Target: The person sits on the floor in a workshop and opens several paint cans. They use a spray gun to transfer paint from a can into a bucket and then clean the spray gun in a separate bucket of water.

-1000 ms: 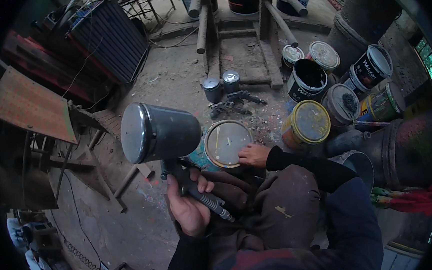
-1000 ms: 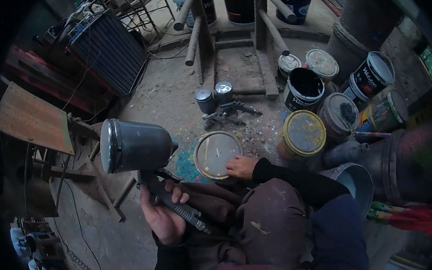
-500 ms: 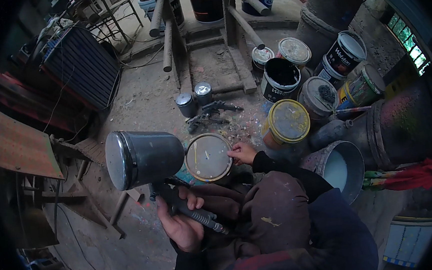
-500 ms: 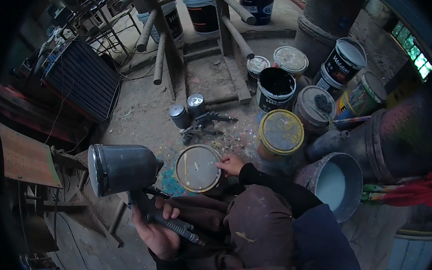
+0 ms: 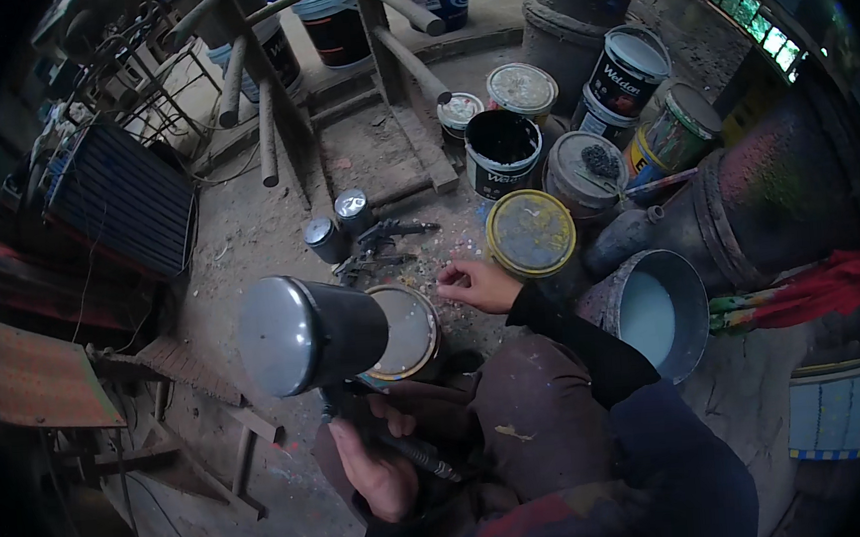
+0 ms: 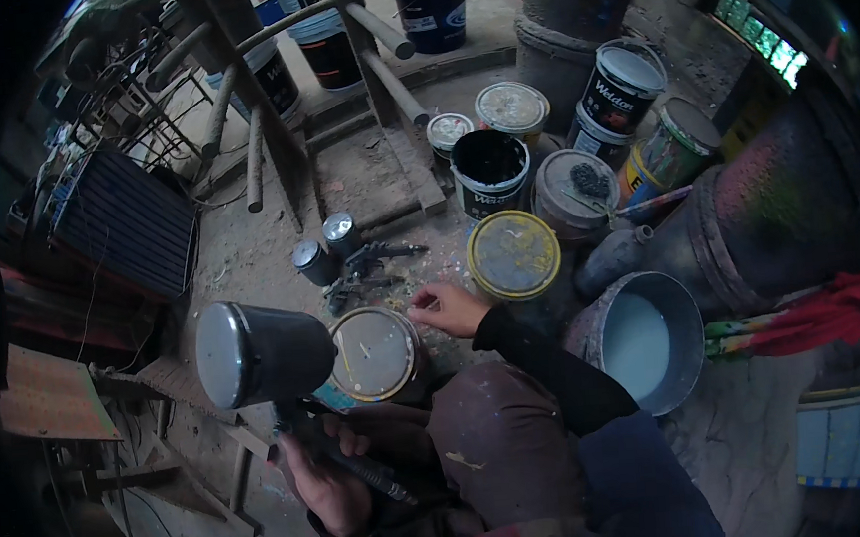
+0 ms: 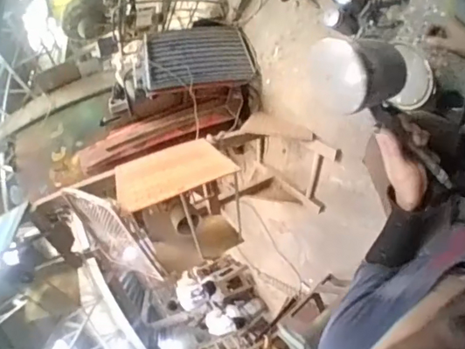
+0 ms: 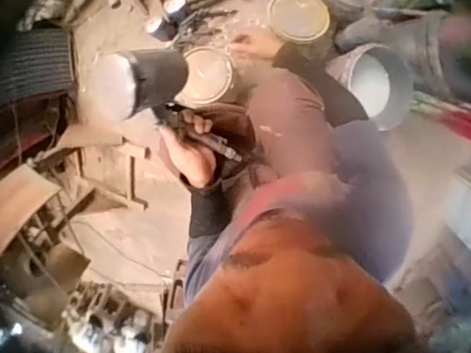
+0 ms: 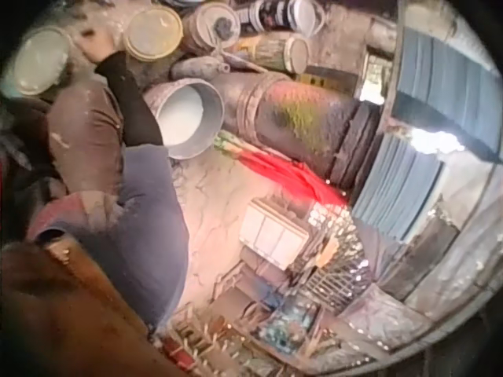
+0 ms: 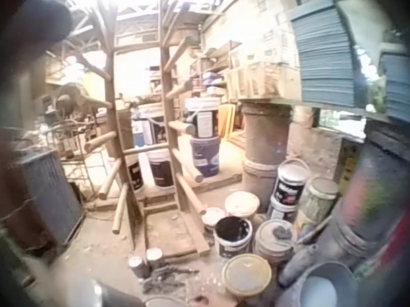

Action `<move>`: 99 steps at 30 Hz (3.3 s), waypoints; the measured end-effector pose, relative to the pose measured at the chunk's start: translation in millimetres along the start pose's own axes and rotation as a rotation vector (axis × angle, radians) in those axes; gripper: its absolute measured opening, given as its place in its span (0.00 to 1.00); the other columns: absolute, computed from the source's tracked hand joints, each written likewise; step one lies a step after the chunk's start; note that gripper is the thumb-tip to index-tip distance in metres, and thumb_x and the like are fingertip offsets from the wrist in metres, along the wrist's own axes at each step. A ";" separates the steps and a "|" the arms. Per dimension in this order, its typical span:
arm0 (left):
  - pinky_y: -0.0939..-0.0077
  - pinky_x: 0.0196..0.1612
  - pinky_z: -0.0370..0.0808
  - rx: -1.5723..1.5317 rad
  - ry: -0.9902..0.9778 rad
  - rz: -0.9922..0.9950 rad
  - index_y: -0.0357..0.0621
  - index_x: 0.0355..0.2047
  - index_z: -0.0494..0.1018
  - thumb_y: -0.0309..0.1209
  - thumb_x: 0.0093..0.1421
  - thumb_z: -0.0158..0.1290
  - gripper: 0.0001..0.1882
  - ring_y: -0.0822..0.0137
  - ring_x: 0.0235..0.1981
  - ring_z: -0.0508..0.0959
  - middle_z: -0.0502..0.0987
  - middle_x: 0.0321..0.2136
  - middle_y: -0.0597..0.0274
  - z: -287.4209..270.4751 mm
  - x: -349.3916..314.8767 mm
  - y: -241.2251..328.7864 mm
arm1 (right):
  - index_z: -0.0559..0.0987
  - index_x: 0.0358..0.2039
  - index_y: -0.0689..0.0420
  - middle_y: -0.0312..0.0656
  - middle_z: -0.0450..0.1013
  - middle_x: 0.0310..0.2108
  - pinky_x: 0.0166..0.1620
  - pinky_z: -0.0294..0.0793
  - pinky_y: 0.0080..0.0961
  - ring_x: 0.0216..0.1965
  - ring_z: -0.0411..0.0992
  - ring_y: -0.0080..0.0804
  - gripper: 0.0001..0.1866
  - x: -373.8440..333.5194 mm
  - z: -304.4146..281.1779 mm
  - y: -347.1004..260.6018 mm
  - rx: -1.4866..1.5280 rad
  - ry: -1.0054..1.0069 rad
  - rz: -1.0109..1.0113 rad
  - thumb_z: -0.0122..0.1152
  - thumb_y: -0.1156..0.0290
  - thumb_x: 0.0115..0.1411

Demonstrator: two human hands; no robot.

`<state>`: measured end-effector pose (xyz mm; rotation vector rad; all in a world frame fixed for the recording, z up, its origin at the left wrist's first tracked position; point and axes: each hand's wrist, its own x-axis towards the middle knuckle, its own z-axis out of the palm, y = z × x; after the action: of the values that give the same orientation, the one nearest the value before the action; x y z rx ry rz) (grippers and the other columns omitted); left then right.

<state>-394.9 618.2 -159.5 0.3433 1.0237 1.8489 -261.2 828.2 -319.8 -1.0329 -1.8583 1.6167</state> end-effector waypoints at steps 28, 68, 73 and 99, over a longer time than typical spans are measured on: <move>0.69 0.54 0.64 0.723 -0.952 0.161 0.37 0.52 0.56 0.30 0.32 0.71 0.48 0.62 0.49 0.68 0.67 0.47 0.52 120.5 61.4 -63.1 | 0.70 0.48 0.62 0.42 0.74 0.40 0.42 0.71 0.22 0.43 0.70 0.25 0.20 -99.9 -186.0 -40.8 -0.082 0.224 -0.056 0.57 0.73 0.55; 0.72 0.52 0.65 0.810 -0.963 0.285 0.37 0.52 0.56 0.34 0.35 0.70 0.46 0.64 0.49 0.68 0.66 0.45 0.54 115.8 78.9 -58.9 | 0.73 0.40 0.56 0.37 0.66 0.20 0.20 0.62 0.18 0.20 0.64 0.22 0.17 -18.3 -239.8 29.1 0.433 0.648 0.200 0.48 0.56 0.61; 0.70 0.47 0.69 0.874 -0.865 0.437 0.38 0.51 0.59 0.38 0.35 0.69 0.44 0.59 0.44 0.73 0.70 0.41 0.51 118.1 71.1 -60.3 | 0.59 0.57 0.58 0.35 0.67 0.35 0.31 0.68 0.17 0.33 0.65 0.20 0.22 -116.2 -153.4 -79.9 0.892 0.571 -0.180 0.45 0.66 0.63; 0.69 0.38 0.72 0.908 -0.724 0.808 0.36 0.42 0.63 0.38 0.35 0.67 0.36 0.57 0.34 0.75 0.71 0.33 0.52 120.8 55.2 -65.4 | 0.68 0.38 0.57 0.33 0.61 0.20 0.14 0.50 0.10 0.13 0.52 0.13 0.10 -210.6 -94.4 -160.0 0.967 0.500 0.137 0.43 0.64 0.64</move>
<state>-308.4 737.6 -146.9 2.0363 1.2061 1.5172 -99.0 718.0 -118.9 -0.9644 -0.5500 1.7919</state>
